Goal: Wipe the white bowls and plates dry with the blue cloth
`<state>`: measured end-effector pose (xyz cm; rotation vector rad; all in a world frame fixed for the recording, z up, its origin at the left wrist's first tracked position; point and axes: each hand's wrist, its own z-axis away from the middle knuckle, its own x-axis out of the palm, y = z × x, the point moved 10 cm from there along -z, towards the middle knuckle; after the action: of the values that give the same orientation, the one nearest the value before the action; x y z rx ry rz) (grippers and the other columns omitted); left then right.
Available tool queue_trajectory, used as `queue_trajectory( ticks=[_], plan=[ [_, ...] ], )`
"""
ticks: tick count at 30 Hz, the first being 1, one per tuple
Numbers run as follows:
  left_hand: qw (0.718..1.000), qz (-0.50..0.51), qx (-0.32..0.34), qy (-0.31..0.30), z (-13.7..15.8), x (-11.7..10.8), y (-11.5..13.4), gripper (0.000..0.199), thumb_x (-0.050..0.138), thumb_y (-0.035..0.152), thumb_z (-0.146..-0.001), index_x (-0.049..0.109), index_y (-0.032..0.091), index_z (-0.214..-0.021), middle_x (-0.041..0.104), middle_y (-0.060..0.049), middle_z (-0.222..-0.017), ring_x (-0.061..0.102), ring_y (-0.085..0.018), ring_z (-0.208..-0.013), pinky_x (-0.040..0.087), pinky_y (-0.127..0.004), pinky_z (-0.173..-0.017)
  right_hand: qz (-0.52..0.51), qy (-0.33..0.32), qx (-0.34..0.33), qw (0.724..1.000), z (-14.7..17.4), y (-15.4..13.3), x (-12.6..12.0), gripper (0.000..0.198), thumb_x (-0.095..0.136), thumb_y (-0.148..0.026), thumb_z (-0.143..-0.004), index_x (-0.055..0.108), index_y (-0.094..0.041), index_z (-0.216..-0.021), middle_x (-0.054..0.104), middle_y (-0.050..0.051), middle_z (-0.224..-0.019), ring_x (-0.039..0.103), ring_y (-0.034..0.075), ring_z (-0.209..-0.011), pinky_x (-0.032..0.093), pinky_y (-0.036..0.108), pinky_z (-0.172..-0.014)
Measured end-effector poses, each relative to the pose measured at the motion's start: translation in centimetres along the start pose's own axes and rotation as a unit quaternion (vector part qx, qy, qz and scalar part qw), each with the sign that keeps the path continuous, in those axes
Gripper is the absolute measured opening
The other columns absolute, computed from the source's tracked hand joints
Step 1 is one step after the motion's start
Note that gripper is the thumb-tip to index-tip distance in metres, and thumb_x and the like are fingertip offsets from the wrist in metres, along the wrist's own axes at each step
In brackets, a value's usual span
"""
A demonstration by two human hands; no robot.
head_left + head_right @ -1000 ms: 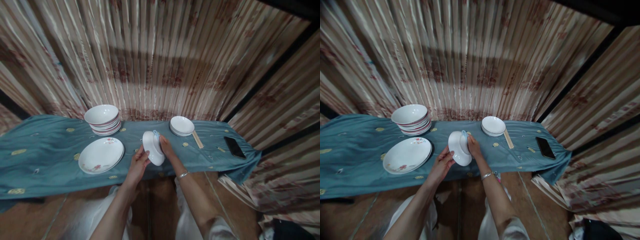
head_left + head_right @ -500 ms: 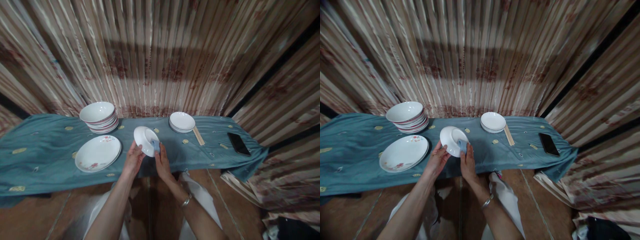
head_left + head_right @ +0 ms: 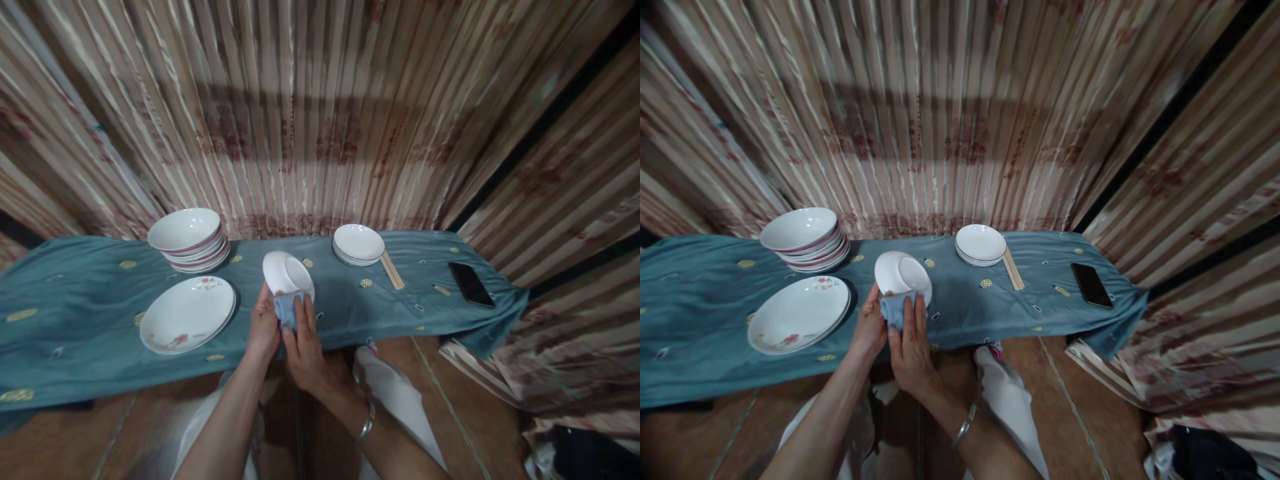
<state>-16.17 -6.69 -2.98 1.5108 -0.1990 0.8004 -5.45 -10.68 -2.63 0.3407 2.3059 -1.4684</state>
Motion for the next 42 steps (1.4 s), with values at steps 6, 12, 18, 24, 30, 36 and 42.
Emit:
queue_trajectory(
  ticks=[6, 12, 18, 24, 30, 36, 42],
  plan=[
    [0.982, -0.160, 0.087, -0.048, 0.3, 0.6, 0.5, 0.046, 0.070, 0.025, -0.069, 0.068, 0.019, -0.114, 0.072, -0.008, -0.113, 0.063, -0.024, -0.110, 0.043, -0.035, -0.101, -0.060, 0.021, 0.032, 0.997, -1.3, 0.2, -1.5, 0.057, 0.036, -0.042, -0.097, 0.029, -0.018, -0.149, 0.027, 0.009, -0.156, 0.023, 0.021, -0.144, 0.026, 0.041, -0.118],
    [0.884, -0.396, 0.198, -0.147, 1.8, 2.7, 0.0, 0.045, 0.048, 0.018, -0.081, 0.063, 0.018, -0.124, 0.065, -0.008, -0.127, 0.059, -0.023, -0.118, 0.041, -0.039, -0.106, -0.128, 0.039, 0.078, 0.988, -2.3, 1.5, -3.2, 0.058, 0.042, -0.042, -0.094, 0.035, -0.013, -0.144, 0.039, 0.013, -0.149, 0.036, 0.021, -0.139, 0.028, 0.039, -0.116],
    [0.801, -0.473, 0.272, -0.244, 3.2, 5.0, -1.8, 0.046, 0.038, 0.011, -0.087, 0.062, 0.021, -0.126, 0.063, -0.008, -0.129, 0.057, -0.021, -0.121, 0.041, -0.041, -0.106, -0.147, 0.083, 0.101, 0.980, -3.1, 3.2, -5.3, 0.058, 0.049, -0.045, -0.090, 0.041, -0.017, -0.140, 0.048, 0.011, -0.143, 0.045, 0.022, -0.132, 0.034, 0.037, -0.111],
    [0.740, -0.555, 0.266, -0.272, 3.4, 4.9, -4.3, 0.048, 0.038, 0.010, -0.089, 0.058, 0.023, -0.130, 0.060, -0.011, -0.133, 0.055, -0.024, -0.123, 0.044, -0.045, -0.104, -0.126, 0.091, 0.140, 0.978, -4.3, 6.0, -7.5, 0.045, 0.047, -0.047, -0.088, 0.060, -0.018, -0.119, 0.067, 0.010, -0.116, 0.062, 0.023, -0.108, 0.044, 0.036, -0.097],
    [0.711, -0.580, 0.255, -0.304, 3.8, 5.0, -5.1, 0.050, 0.036, 0.007, -0.088, 0.058, 0.022, -0.130, 0.060, -0.011, -0.132, 0.046, -0.025, -0.132, 0.039, -0.049, -0.108, -0.044, 0.068, 0.188, 0.979, -4.6, 8.8, -9.2, 0.035, 0.050, -0.050, -0.079, 0.066, -0.018, -0.080, 0.066, 0.003, -0.070, 0.061, 0.019, -0.071, 0.045, 0.029, -0.070],
    [0.809, -0.491, 0.237, -0.218, 2.6, 3.4, -3.1, 0.045, 0.055, 0.021, -0.084, 0.057, 0.026, -0.129, 0.053, -0.008, -0.141, 0.031, -0.026, -0.141, 0.021, -0.050, -0.115, -0.200, 0.115, 0.290, 0.929, -4.0, 13.0, -8.7, 0.032, 0.058, -0.050, -0.065, 0.056, -0.019, -0.060, 0.050, -0.005, -0.053, 0.045, 0.013, -0.056, 0.033, 0.024, -0.054],
    [0.979, -0.199, 0.001, 0.051, 0.7, -2.9, -3.0, 0.062, 0.068, 0.021, -0.077, 0.046, 0.026, -0.135, 0.044, -0.008, -0.148, 0.035, -0.026, -0.139, 0.027, -0.042, -0.113, -0.260, 0.120, 0.331, 0.899, -3.6, 13.7, -8.4, 0.034, 0.062, -0.053, -0.057, 0.053, -0.019, -0.059, 0.049, -0.005, -0.052, 0.047, 0.012, -0.055, 0.034, 0.023, -0.051]
  ],
)
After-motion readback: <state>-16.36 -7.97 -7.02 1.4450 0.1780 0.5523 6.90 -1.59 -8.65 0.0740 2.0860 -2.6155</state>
